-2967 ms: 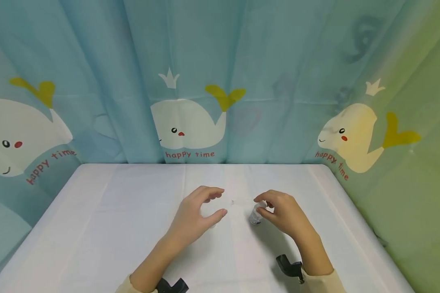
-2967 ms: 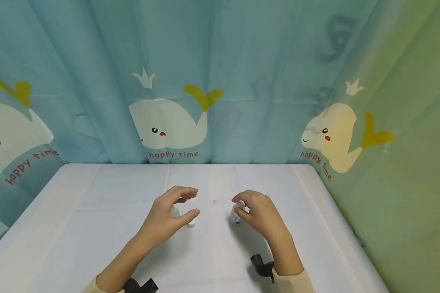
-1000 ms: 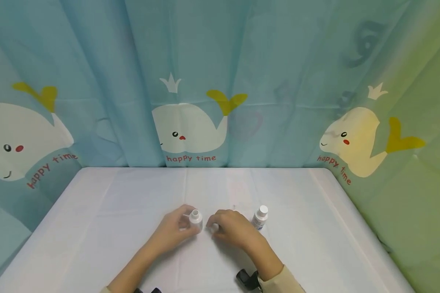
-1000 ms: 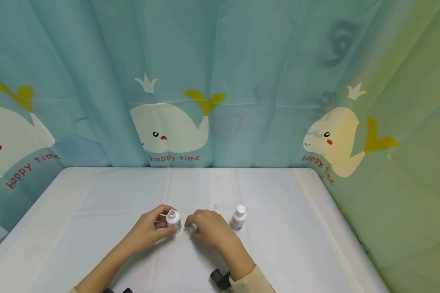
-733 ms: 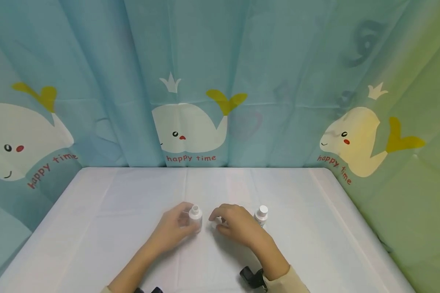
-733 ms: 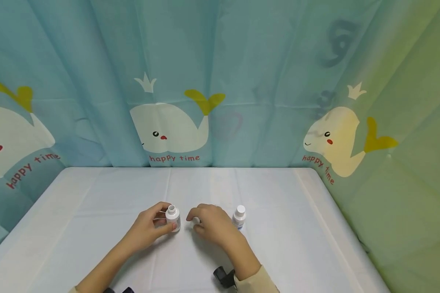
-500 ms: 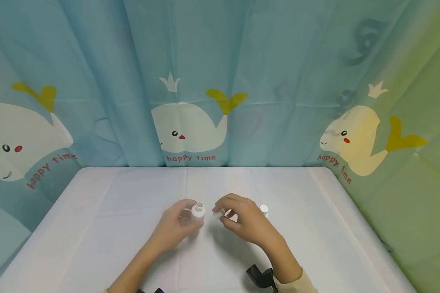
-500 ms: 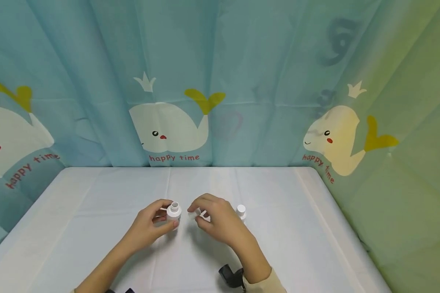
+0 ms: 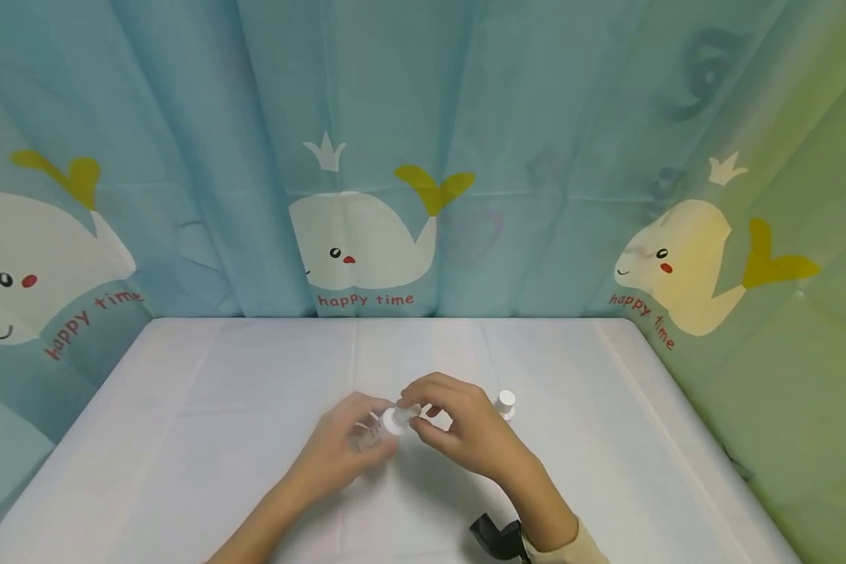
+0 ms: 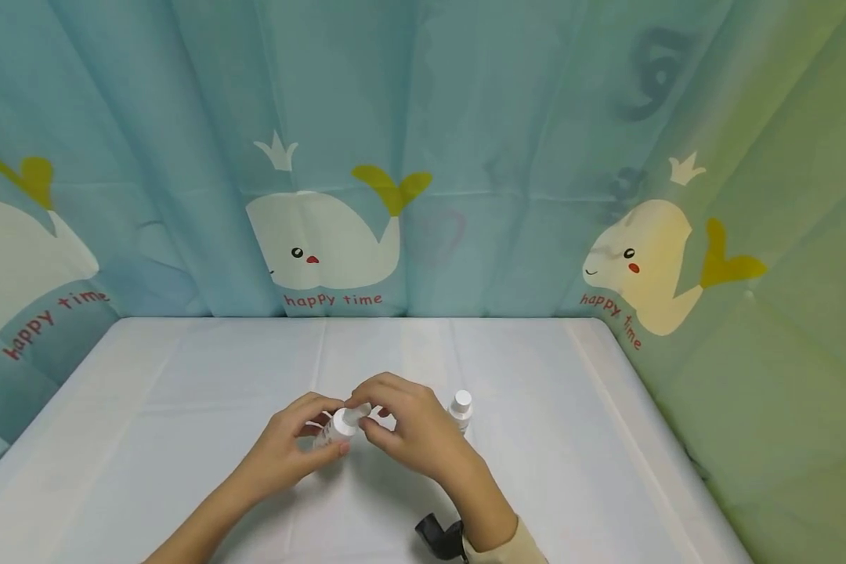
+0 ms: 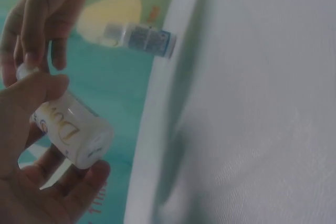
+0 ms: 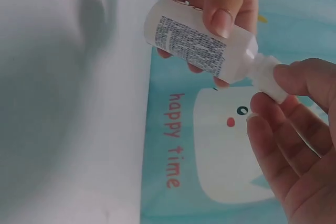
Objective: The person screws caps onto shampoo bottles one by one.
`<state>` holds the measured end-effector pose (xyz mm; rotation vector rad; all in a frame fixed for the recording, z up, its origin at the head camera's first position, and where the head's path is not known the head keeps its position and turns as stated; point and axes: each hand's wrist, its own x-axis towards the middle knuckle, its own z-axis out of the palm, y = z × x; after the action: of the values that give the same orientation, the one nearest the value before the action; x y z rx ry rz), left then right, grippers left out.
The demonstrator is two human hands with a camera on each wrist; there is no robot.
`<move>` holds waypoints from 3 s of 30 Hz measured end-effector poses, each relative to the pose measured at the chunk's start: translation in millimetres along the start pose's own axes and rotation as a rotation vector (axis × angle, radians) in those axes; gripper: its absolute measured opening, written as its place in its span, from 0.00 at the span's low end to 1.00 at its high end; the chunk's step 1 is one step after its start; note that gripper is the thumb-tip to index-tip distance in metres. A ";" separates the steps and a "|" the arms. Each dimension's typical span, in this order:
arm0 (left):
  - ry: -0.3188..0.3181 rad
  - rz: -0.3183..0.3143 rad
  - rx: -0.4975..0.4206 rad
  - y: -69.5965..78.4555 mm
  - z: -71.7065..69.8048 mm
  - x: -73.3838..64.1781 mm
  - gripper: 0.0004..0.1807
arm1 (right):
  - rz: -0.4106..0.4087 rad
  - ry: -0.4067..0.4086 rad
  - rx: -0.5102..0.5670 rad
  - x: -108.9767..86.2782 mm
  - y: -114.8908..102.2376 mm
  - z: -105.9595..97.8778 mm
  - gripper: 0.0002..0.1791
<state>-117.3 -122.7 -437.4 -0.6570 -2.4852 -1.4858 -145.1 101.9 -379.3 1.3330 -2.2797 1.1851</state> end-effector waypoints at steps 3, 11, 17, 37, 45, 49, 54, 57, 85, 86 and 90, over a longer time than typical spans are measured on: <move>-0.001 0.014 0.010 2.3 1.3 -1.1 0.21 | 0.002 -0.007 0.002 -1.1 -0.2 1.2 0.13; -0.007 0.020 0.017 4.4 4.2 -3.0 0.22 | 0.028 0.017 -0.030 -1.4 -0.4 4.2 0.11; 0.014 0.033 0.021 6.3 3.0 -3.4 0.23 | 0.011 0.003 0.001 -0.5 -0.7 5.7 0.09; 0.021 0.056 0.033 7.6 -1.7 1.3 0.22 | -0.042 -0.001 -0.017 1.3 3.2 8.5 0.10; 0.023 0.042 0.027 6.0 -2.9 -0.1 0.24 | -0.029 -0.031 -0.023 -0.5 3.2 5.5 0.17; 0.021 0.047 0.024 5.2 -0.9 -0.7 0.22 | -0.012 -0.016 -0.046 0.5 2.4 5.9 0.16; 0.005 0.053 0.024 5.2 1.2 -3.5 0.23 | -0.026 -0.010 -0.035 -0.1 0.6 10.1 0.15; 0.001 0.051 0.024 6.1 0.9 -3.4 0.23 | -0.036 -0.019 -0.019 -0.9 -0.3 10.9 0.12; 0.003 0.026 0.063 8.6 -3.9 -2.1 0.23 | -0.014 -0.080 -0.031 -1.3 1.2 6.4 0.15; 0.003 0.029 0.060 8.1 -3.8 -2.0 0.24 | -0.007 -0.079 -0.037 -1.4 1.6 6.3 0.15; 0.006 0.047 0.043 6.9 -1.3 -1.8 0.24 | 0.017 -0.072 -0.059 -2.0 2.4 6.5 0.13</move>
<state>-112.6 -121.5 -431.9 -0.6972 -2.4719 -1.4120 -144.8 98.9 -385.8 1.3578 -2.3611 1.0838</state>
